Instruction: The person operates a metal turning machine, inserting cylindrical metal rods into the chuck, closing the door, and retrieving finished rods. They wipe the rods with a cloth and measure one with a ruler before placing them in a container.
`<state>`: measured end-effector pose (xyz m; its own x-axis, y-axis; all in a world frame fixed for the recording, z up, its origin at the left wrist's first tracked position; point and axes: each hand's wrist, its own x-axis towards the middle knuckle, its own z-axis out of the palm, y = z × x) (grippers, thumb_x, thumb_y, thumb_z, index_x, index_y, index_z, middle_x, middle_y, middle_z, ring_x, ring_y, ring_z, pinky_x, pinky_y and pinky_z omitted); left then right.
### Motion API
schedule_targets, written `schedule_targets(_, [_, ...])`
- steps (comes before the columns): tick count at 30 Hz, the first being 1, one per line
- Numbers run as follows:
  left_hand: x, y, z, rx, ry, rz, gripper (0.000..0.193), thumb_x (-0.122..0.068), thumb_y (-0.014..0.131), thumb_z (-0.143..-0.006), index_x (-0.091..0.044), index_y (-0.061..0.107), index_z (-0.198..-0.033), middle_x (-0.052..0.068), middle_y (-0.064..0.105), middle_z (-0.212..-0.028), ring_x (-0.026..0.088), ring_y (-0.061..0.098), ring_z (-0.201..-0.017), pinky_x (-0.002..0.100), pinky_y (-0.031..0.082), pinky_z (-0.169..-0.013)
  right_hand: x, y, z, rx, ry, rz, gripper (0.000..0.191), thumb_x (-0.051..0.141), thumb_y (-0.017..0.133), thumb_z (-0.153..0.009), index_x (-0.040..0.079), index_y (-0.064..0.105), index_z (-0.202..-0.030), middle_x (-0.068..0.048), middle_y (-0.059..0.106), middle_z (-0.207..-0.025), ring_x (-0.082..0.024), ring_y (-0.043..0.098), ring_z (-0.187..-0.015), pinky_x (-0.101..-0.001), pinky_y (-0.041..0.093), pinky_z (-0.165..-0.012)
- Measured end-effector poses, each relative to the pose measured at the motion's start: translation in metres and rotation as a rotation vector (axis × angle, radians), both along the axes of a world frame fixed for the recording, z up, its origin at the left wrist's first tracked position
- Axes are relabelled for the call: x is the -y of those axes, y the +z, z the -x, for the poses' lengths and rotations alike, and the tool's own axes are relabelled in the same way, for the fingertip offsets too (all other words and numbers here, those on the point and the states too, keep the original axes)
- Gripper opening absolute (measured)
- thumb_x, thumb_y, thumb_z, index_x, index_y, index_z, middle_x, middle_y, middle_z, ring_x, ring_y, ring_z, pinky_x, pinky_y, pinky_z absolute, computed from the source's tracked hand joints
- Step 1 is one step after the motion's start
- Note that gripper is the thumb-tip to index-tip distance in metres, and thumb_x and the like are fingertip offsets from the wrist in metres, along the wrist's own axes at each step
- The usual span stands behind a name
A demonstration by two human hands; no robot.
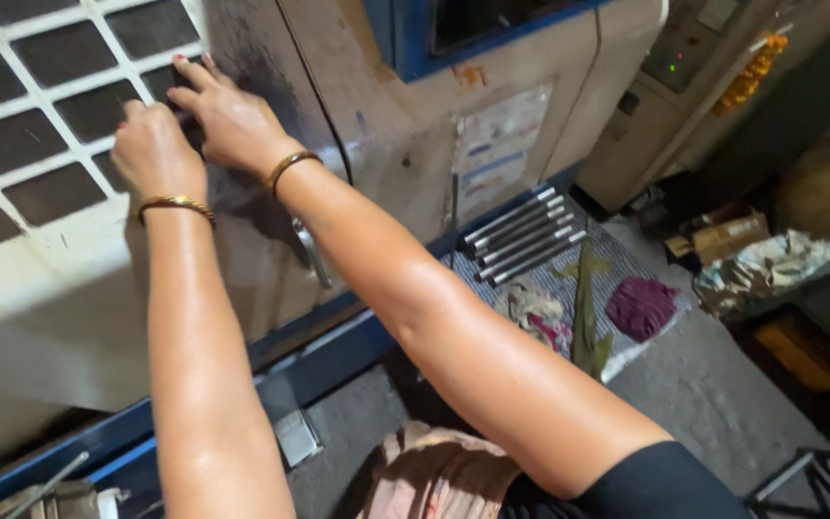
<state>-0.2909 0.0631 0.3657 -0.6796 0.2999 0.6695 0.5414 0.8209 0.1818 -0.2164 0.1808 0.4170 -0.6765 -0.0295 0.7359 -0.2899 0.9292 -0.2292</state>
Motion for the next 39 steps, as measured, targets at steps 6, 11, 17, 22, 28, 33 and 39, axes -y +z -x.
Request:
schedule_targets(6, [0.072, -0.151, -0.097, -0.136, -0.372, -0.215, 0.038, -0.005, 0.057, -0.11, -0.006, 0.057, -0.148, 0.017, 0.039, -0.168, 0.044, 0.024, -0.16, 0.06, 0.01, -0.133, -0.047, -0.161, -0.098, -0.168, 0.277, -0.009, 0.045, 0.003, 0.068, -0.092, 0.015, 0.056, -0.133, -0.009, 0.051, -0.153, -0.036, 0.042, -0.151, -0.0577, 0.034, -0.125])
schedule_targets(11, [0.141, -0.36, -0.264, 0.408, -0.319, 0.058, 0.061, -0.006, 0.058, -0.088, -0.011, 0.051, -0.149, 0.011, 0.037, -0.167, 0.038, 0.018, -0.158, 0.06, 0.004, -0.126, -0.085, -0.367, -0.298, 0.492, 0.161, 0.256, 0.052, 0.008, 0.075, -0.087, 0.007, 0.056, -0.135, -0.02, 0.049, -0.154, -0.04, 0.04, -0.148, -0.0478, 0.036, -0.121])
schedule_targets(17, [0.131, -0.434, -0.297, 0.717, -0.409, -0.127, 0.063, -0.005, 0.063, -0.088, -0.008, 0.047, -0.149, 0.011, 0.046, -0.157, 0.037, 0.032, -0.151, 0.055, 0.019, -0.121, -0.148, -0.451, -0.433, 0.732, -0.718, 0.802, 0.042, 0.02, 0.072, -0.093, 0.003, 0.058, -0.129, -0.023, 0.066, -0.126, -0.04, 0.062, -0.121, -0.0441, 0.05, -0.105])
schedule_targets(22, [0.04, -0.382, -0.265, 0.928, -0.675, -0.254, 0.028, -0.002, 0.06, -0.097, -0.006, 0.07, -0.123, 0.015, 0.074, -0.119, 0.033, 0.071, -0.114, 0.038, 0.054, -0.098, -0.18, -0.434, -0.425, 0.506, -0.813, 0.587, 0.057, 0.019, 0.076, -0.085, 0.008, 0.058, -0.137, -0.023, 0.058, -0.139, -0.043, 0.054, -0.127, -0.0463, 0.043, -0.11])
schedule_targets(28, [-0.06, -0.311, -0.291, 0.979, -0.922, -0.29, 0.022, -0.007, 0.062, -0.097, -0.005, 0.073, -0.117, 0.013, 0.077, -0.116, 0.026, 0.074, -0.11, 0.035, 0.056, -0.096, -0.216, -0.428, -0.391, 0.733, -1.023, 0.286, 0.05, 0.028, 0.08, -0.076, 0.012, 0.069, -0.122, -0.027, 0.055, -0.134, -0.049, 0.052, -0.12, -0.0556, 0.044, -0.098])
schedule_targets(33, [-0.102, -0.286, -0.307, 1.041, -1.136, -0.09, 0.035, -0.017, 0.066, -0.094, -0.008, 0.067, -0.128, 0.012, 0.069, -0.133, 0.027, 0.062, -0.127, 0.038, 0.046, -0.109, -0.261, -0.416, -0.371, 1.119, -0.697, 0.54, 0.027, 0.031, 0.071, -0.091, 0.007, 0.082, -0.1, -0.014, 0.077, -0.099, -0.028, 0.073, -0.093, -0.0426, 0.057, -0.084])
schedule_targets(39, [-0.151, -0.276, -0.292, 1.514, -0.827, -0.519, 0.058, -0.027, 0.061, -0.098, -0.015, 0.042, -0.152, 0.008, 0.029, -0.161, 0.029, 0.026, -0.147, 0.051, 0.023, -0.117, -0.274, -0.292, -0.38, 0.684, 0.228, 1.261, 0.025, 0.018, 0.066, -0.098, 0.002, 0.075, -0.116, -0.006, 0.075, -0.108, -0.016, 0.067, -0.102, -0.0337, 0.052, -0.093])
